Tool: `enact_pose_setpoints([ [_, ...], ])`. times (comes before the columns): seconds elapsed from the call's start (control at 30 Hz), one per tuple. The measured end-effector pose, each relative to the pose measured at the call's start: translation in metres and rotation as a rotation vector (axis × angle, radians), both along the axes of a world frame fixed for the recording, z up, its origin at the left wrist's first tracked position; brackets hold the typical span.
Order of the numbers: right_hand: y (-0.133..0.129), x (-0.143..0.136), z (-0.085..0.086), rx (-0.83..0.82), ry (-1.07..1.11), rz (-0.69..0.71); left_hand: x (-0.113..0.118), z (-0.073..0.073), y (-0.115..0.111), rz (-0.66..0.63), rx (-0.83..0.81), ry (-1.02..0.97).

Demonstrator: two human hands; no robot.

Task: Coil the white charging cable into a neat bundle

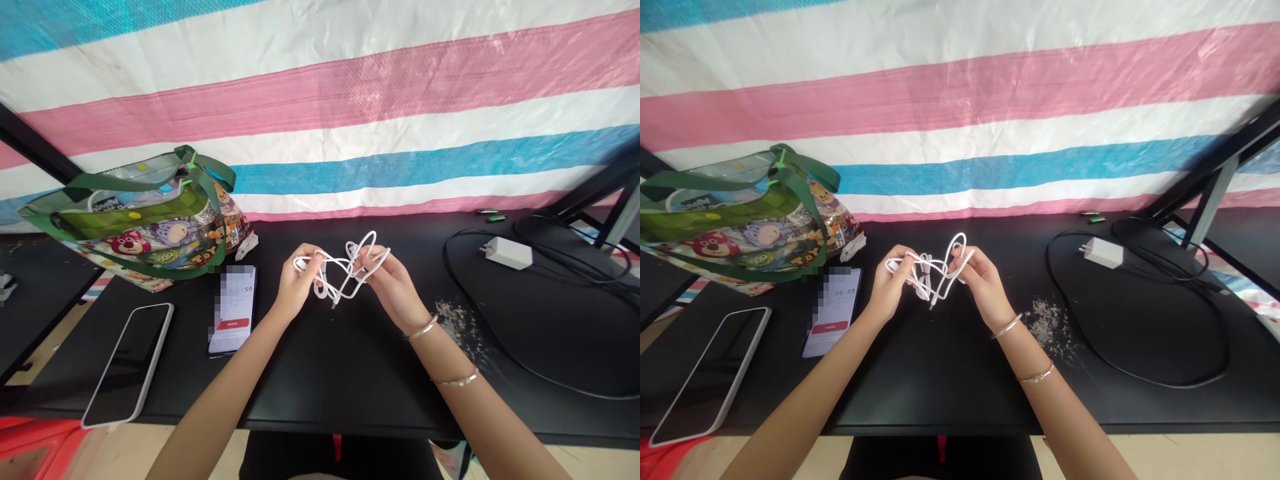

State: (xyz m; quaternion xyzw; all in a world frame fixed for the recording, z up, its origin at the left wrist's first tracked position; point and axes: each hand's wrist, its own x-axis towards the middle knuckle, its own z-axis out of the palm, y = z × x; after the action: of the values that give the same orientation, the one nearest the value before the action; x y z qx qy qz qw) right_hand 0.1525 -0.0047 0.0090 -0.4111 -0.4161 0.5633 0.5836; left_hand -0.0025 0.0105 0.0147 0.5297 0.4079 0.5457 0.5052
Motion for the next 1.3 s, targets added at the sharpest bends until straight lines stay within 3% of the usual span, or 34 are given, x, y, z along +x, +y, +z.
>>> enact_pose_setpoints([
  [0.37, 0.005, 0.014, 0.006, 0.048, 0.099, -0.05, -0.003, 0.001, 0.001, 0.028, -0.061, -0.128],
  [0.5, 0.01, 0.025, 0.005, 0.026, 0.226, -0.132, -0.006, 0.003, 0.002, 0.069, -0.022, -0.146],
  [0.73, 0.012, 0.037, 0.003, 0.07, 0.243, -0.103, -0.009, 0.002, 0.002, 0.084, 0.03, -0.083],
  [0.87, 0.011, 0.038, 0.003, 0.033, 0.37, -0.133, -0.011, 0.006, 0.0, 0.093, 0.119, -0.038],
  [1.0, 0.011, 0.037, 0.003, -0.047, 0.501, -0.134, -0.015, 0.017, -0.003, 0.104, 0.311, -0.001],
  [1.17, 0.012, 0.033, 0.004, -0.088, 0.572, -0.061, -0.019, 0.031, -0.01, -0.039, 0.484, 0.009],
  [1.3, 0.015, 0.031, 0.001, -0.114, 0.527, -0.095, -0.02, 0.039, -0.018, -0.103, 0.566, 0.089],
])
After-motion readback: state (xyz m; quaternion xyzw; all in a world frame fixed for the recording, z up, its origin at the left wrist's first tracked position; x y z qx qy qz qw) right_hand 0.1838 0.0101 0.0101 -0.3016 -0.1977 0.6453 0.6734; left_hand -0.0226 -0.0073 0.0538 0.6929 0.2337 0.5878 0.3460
